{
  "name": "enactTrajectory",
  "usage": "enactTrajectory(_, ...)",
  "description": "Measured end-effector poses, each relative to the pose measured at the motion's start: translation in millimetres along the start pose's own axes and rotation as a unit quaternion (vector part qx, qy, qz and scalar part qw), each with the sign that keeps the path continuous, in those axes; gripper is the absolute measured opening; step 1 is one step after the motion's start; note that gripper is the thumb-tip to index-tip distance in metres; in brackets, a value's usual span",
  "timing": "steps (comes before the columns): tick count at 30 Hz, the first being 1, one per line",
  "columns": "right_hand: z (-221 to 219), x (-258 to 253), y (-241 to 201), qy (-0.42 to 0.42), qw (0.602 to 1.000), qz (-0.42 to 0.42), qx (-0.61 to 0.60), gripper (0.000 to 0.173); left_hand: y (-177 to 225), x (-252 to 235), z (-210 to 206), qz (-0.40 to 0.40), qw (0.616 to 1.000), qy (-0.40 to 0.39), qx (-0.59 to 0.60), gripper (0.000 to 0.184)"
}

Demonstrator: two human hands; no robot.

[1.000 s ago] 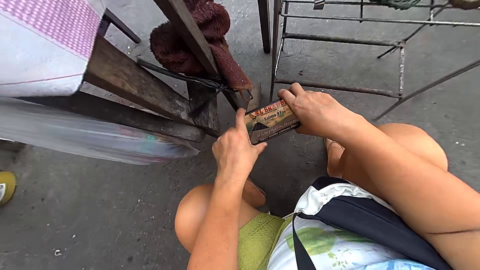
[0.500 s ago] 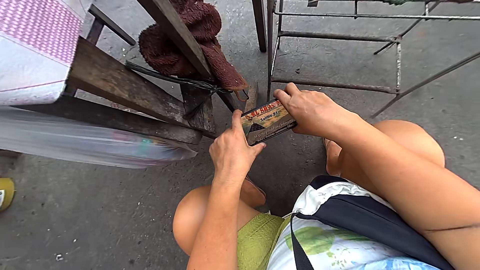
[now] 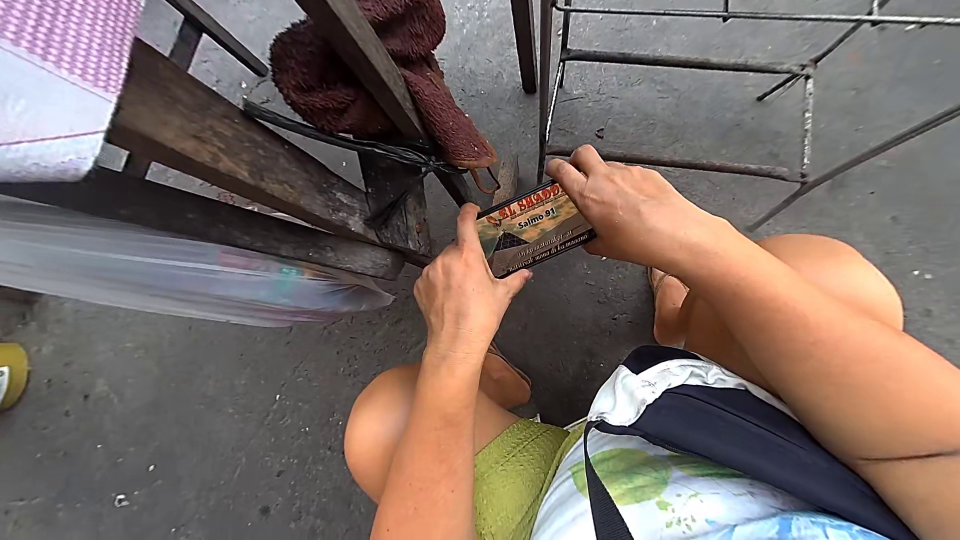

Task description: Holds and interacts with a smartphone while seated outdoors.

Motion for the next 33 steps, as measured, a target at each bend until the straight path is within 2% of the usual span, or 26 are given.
enactTrajectory(33, -2.6, -0.3, 0.2, -0.023, 1.0, -0.011, 0.005, 0.102, -0.6, -0.1, -1.0, -0.011, 1.0, -0.018, -0.007, 0.097)
Point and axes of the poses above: each hand's wrist, its own x-axis away from the middle knuckle, its own z-axis out of the back of the hand, y = z × x, the point moved 1 cm from there along -x, towards the middle knuckle, and after that the axes turned 1 degree about y, right-handed, at the moved point
